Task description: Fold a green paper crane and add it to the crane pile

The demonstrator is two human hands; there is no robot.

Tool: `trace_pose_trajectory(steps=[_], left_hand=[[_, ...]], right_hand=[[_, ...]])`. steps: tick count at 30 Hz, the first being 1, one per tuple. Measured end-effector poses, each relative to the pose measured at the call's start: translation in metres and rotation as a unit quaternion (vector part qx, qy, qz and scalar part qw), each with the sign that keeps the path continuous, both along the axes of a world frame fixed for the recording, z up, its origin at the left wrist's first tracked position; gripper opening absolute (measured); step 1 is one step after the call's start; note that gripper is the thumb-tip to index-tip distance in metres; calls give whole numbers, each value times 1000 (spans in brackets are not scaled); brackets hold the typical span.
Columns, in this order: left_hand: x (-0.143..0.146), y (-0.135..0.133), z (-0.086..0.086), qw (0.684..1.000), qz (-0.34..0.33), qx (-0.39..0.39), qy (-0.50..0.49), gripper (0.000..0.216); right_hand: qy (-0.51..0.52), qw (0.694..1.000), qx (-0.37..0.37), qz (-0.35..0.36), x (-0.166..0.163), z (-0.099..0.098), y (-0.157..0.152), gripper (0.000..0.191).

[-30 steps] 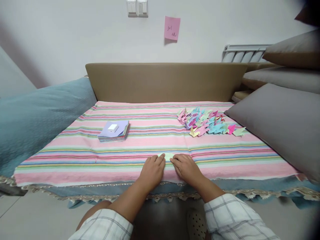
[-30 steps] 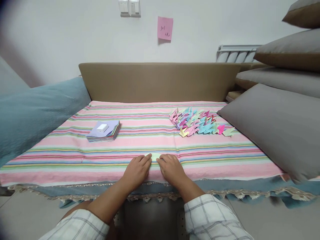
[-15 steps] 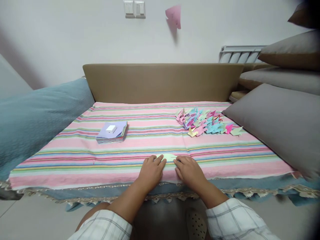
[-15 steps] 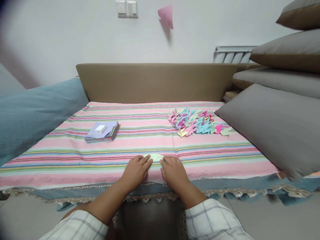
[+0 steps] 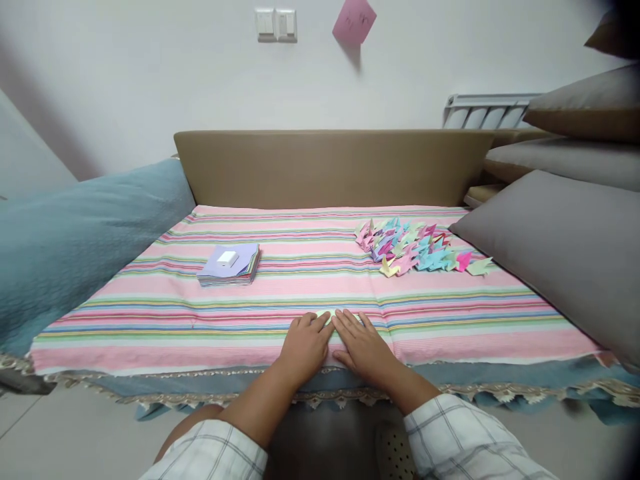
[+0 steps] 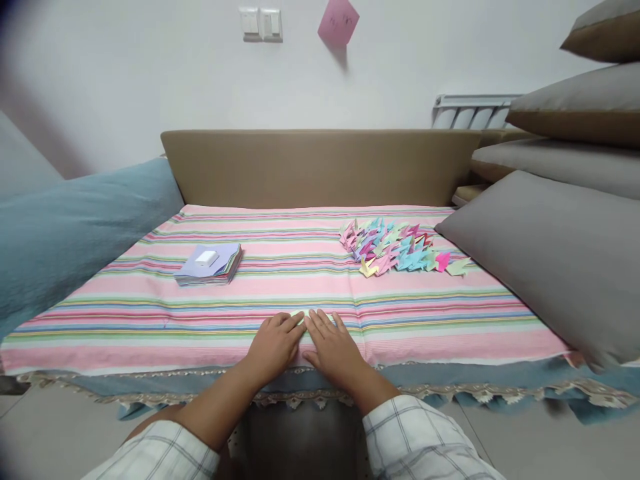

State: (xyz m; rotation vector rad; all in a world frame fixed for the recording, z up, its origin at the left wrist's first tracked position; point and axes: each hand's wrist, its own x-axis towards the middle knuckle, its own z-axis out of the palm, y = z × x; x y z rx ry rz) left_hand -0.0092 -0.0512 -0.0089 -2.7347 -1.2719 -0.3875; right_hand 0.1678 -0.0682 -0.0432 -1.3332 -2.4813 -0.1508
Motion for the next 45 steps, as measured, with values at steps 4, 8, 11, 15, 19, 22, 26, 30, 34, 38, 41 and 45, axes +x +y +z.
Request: trace_pose_trajectory(steps=[4, 8, 11, 15, 19, 22, 26, 30, 34, 38, 41, 45], left_hand=[[-6, 3, 3, 1000, 14, -14, -19, 38], [-16, 4, 9, 997, 67, -39, -12, 38], [-22, 6, 14, 996, 73, -50, -12, 31], [-27, 14, 17, 992, 105, -47, -53, 23], [-26, 21, 10, 989, 115, -36, -85, 33], [-23, 23, 6, 990, 106, -39, -82, 31], [-21, 21, 10, 988, 110, -63, -93, 31], [-20, 16, 17, 982, 98, -115, -111, 22], [-19, 15, 16, 977, 48, -127, -163, 26], [-18, 22, 9, 977, -19, -92, -194, 48], [-18, 25, 4, 982, -24, -99, -161, 55], [-21, 26, 3, 991, -46, -57, -115, 45]], right_hand=[[-1, 1000, -18, -13, 1, -1, 1, 60], [-3, 1000, -24, -12, 0, -3, 2, 61], [0, 1000, -22, -13, -1, -4, 2, 60], [15, 999, -9, -26, -4, 0, 4, 50], [39, 997, 15, -60, -9, 9, 12, 30], [35, 997, 26, -66, -10, 15, 19, 18], [10, 998, 50, -45, -9, 19, 23, 17], [26, 996, 83, -16, -5, 17, 25, 16], [62, 994, 83, 18, 3, 13, 33, 12], [104, 990, 53, 80, 8, 8, 42, 17], [134, 984, 36, 111, 11, 4, 45, 20], [153, 980, 27, 122, 14, 1, 45, 20]])
